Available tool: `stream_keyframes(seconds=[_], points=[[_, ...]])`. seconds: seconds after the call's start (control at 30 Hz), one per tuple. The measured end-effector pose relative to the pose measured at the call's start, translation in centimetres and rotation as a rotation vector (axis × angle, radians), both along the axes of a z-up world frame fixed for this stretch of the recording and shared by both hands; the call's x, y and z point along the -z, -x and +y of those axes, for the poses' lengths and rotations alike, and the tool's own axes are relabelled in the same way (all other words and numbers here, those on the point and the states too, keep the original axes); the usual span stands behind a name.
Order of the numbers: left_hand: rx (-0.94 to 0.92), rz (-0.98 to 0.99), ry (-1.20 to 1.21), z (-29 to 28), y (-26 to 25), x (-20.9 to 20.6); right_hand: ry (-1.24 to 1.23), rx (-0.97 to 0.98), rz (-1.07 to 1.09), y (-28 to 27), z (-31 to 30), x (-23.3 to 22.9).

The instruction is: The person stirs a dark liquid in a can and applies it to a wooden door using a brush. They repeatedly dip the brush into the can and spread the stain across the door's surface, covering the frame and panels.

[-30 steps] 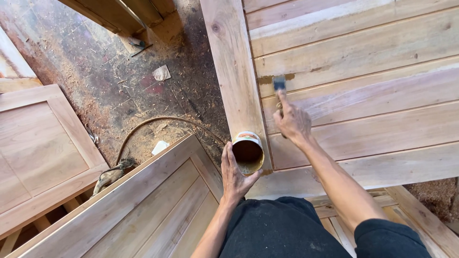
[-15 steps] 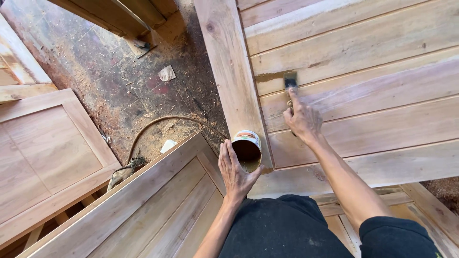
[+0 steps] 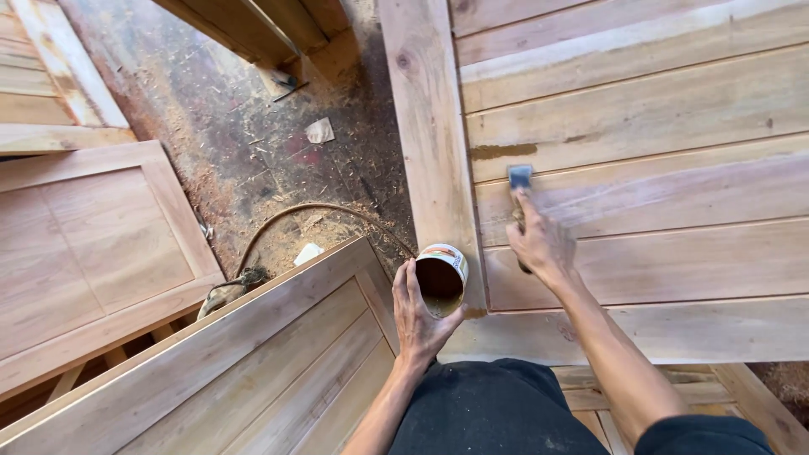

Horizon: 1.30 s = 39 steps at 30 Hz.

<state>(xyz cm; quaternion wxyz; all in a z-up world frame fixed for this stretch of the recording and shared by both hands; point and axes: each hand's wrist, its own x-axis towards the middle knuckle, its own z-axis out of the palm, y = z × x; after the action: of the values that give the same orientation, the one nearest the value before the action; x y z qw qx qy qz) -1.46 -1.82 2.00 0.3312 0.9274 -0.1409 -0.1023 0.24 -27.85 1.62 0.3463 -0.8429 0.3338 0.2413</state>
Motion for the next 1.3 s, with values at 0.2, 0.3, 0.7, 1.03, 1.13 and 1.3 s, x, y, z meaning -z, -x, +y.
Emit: stream_keyframes(seconds=[0.2, 0.3, 0.7, 1.03, 1.13, 1.3], points=[[-0.063, 0.021, 0.011, 3.2, -1.7, -0.1, -0.183, 0.434, -0.166, 3.6, 3.0, -4.9], [-0.088, 0.03, 0.033, 4.4, -3.3, -0.5, -0.181, 0.585, -0.243, 7.2, 4.2, -1.1], [0.07, 0.015, 0.122, 11.8, -14.6, 2.1, -0.172, 0.86, -0.588, -0.8, 13.8, -2.1], [0.071, -0.121, 0.034, 17.1, -20.0, -0.1, -0.314, 0.842, -0.703, -5.3, 15.6, -1.5], [0.064, -0.053, 0.006, 18.5, -20.6, 1.0, -0.299, 0.857, -0.718, -6.4, 16.4, -2.4], [0.106, 0.079, 0.019, 17.7, -21.9, -0.9, -0.392, 0.926, -0.585, -4.2, 19.0, -0.3]])
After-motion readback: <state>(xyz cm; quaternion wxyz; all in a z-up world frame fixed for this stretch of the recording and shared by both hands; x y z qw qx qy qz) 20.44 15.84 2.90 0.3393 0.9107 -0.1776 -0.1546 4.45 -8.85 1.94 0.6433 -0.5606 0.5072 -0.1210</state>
